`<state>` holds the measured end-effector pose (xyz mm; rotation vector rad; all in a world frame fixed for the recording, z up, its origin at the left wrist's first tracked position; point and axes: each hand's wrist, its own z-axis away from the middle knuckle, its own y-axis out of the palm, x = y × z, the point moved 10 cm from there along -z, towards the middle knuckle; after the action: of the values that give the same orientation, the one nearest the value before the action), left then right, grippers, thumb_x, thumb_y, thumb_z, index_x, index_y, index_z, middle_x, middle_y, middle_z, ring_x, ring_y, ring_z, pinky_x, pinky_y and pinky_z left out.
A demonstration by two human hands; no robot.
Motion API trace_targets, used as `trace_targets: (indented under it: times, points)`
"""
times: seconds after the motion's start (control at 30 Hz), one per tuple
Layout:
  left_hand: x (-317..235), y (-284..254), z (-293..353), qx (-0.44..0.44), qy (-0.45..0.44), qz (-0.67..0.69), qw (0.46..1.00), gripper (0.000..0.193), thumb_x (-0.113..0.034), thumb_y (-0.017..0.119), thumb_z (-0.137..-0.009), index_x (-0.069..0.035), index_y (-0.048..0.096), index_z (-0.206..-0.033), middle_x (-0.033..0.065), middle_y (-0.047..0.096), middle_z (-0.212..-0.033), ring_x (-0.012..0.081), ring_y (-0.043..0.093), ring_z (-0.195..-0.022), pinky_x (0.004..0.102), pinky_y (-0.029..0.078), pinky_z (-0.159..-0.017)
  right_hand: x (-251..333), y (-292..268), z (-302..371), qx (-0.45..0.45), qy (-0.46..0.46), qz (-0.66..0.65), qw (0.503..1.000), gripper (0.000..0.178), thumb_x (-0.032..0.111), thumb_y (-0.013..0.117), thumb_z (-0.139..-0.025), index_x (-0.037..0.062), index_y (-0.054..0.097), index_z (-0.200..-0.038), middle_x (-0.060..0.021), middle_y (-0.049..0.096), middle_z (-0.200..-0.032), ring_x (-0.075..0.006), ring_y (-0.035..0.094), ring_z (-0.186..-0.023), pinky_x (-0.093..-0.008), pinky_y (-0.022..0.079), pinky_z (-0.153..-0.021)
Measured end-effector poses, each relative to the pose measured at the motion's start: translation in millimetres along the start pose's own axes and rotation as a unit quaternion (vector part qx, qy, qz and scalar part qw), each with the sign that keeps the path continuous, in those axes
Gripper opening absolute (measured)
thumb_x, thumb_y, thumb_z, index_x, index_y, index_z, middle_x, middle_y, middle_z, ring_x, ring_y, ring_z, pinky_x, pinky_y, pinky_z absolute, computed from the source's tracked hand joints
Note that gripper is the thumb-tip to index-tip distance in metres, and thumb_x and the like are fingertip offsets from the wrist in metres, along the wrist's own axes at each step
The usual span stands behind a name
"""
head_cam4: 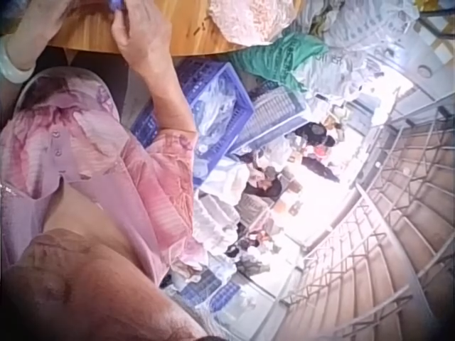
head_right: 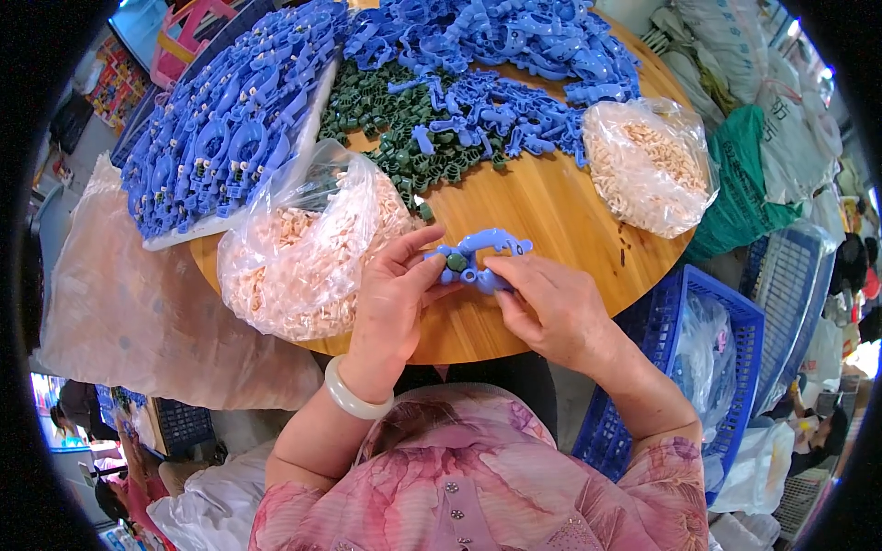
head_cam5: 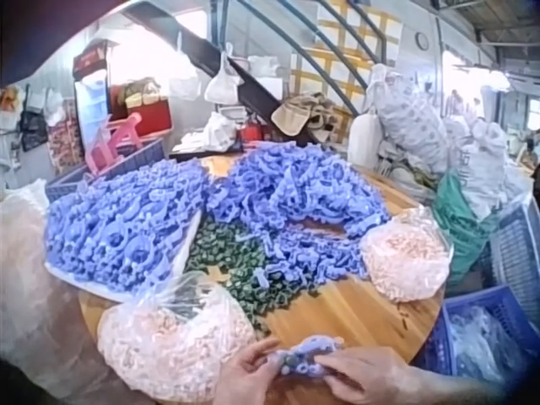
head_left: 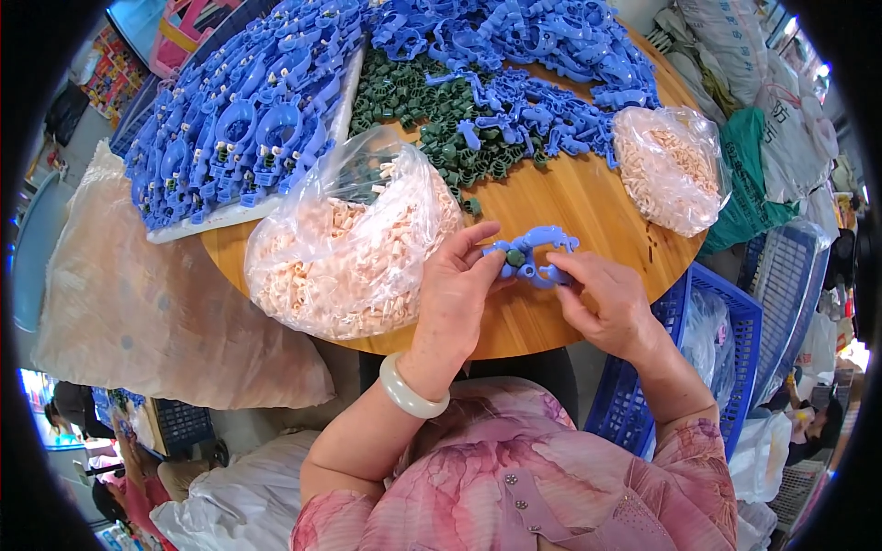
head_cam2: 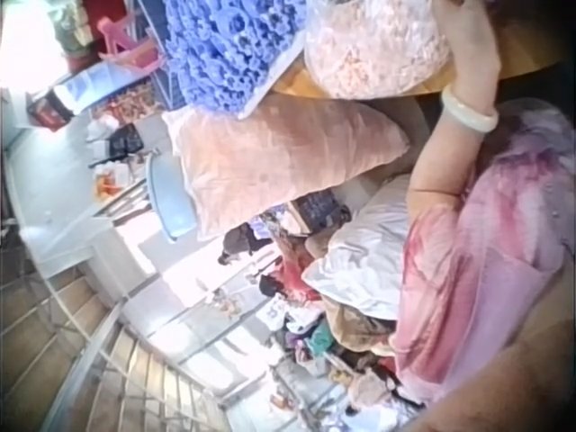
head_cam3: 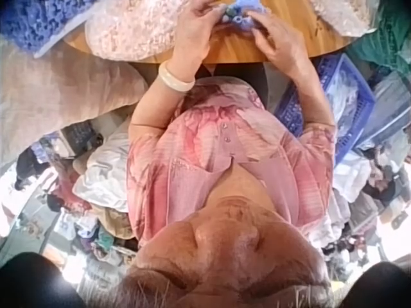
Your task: Assembling small plastic components by hand at a workbench.
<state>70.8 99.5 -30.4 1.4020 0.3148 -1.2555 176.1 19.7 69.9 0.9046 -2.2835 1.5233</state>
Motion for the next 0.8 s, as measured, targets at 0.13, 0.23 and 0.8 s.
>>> trace_targets:
  times: [0.13, 0.23, 0.8]
  points:
    - [-5, 3, 1, -0.002, 0.009, -0.015, 1.0, 0.031, -0.001, 0.052, -0.088, 0.002, 0.051, -0.119, 0.0093, 0.063, -0.093, 0.0158, 0.063, -0.081, 0.0286, 0.054, -0.075, -9, -17, 7, -0.076, 0.02, -0.063, 0.995, 0.036, -0.004, 0.058, -0.078, 0.0013, 0.055, -0.113, -0.0124, 0.063, -0.089, -0.021, 0.063, -0.072, -0.0286, 0.05, -0.063]
    - [-36, 16, 11, 0.023, 0.169, -0.211, 0.962, 0.033, 0.002, 0.054, -0.087, 0.001, 0.051, -0.12, 0.0077, 0.061, -0.097, 0.0136, 0.062, -0.084, 0.0266, 0.051, -0.07, -65, -18, 24, -0.139, 0.187, -0.217, 0.948, 0.032, 0.0, 0.054, -0.084, 0.0015, 0.054, -0.116, -0.0073, 0.059, -0.085, -0.0113, 0.058, -0.067, -0.024, 0.049, -0.061]
    - [-71, 80, 63, 0.244, 0.445, -0.501, 0.701, 0.046, 0.006, 0.059, -0.075, -0.002, 0.053, -0.12, 0.0143, 0.058, -0.119, 0.0314, 0.056, -0.111, 0.044, 0.042, -0.097, -58, -10, 12, -0.029, 0.066, -0.192, 0.979, 0.035, -0.005, 0.065, -0.073, 0.005, 0.058, -0.106, -0.0051, 0.06, -0.093, -0.0144, 0.058, -0.081, -0.0282, 0.048, -0.067]
